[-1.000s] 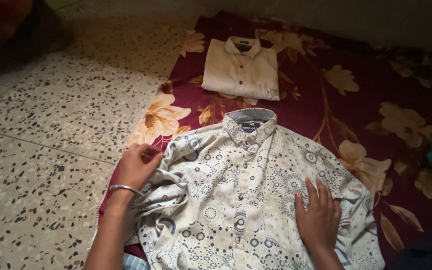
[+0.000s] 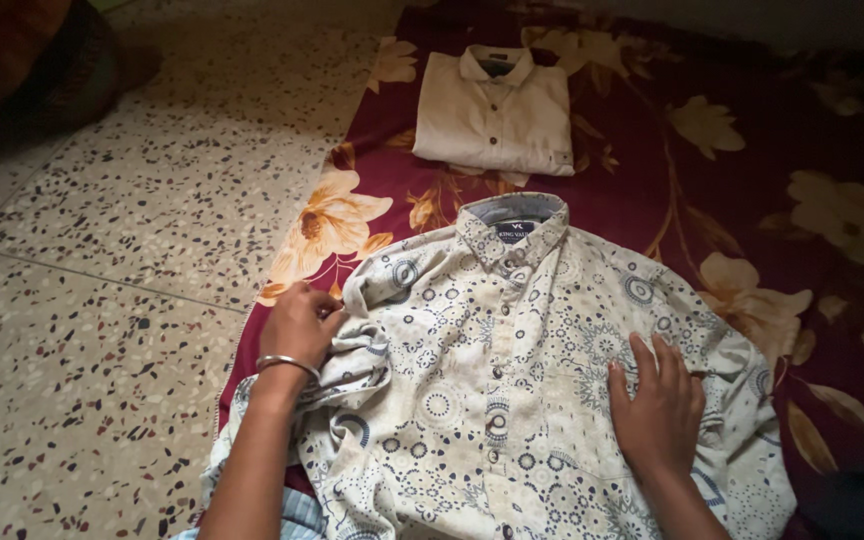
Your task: The person unfolds a patterned shirt on a floral bedspread, smooths it out, and buttons it up. They then fold the shirt in half and smooth the fabric again.
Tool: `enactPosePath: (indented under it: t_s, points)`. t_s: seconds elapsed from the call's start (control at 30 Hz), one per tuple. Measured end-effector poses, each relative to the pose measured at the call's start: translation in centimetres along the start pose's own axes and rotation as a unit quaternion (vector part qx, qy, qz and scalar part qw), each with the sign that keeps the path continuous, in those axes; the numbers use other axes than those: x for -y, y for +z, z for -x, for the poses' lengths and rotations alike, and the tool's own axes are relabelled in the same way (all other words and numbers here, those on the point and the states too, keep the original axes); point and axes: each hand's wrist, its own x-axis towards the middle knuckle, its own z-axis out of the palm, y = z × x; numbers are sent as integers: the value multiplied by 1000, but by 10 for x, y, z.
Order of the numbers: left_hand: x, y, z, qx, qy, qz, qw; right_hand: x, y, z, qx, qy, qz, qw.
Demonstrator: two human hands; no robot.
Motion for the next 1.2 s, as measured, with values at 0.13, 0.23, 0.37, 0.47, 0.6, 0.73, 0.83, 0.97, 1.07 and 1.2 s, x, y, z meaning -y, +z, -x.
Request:
enactPosePath:
  t_s: [0.13,0.23,0.37,0.47,0.6,0.73,0.83,0.97,1.07,1.2]
  points:
    - [0,-3,-7,-118,-18,51,991,0,0,0,-6,-2,4,1000]
    - [7,-11,-16,-175,-25,118,977,0,0,0,-8,-5,4,1000]
    - [10,-6,-20,-147,-70,272,948,1,-1,1,-15,-9,0,1000]
    - [15,3,-24,-136,-82,358,920,3,-2,0,-15,-10,0,1000]
    - [33,22,-26,-124,-22,269,955,3,-3,1,-14,-6,-5,1000]
    - [31,25,-25,-148,159,88,972,2,-1,0,-21,-15,5,1000]
    - [-9,-4,-10,-86,32,85,992,0,1,-1,-16,-12,14,1000]
    - [-75,-49,20,114,-115,-97,982,1,0,2,-16,-7,11,1000]
    - [-91,-60,49,225,-133,-186,947,4,-2,0,-20,-9,12,1000]
    - [-55,-31,58,200,-102,-191,956,4,-4,3,-15,0,8,1000]
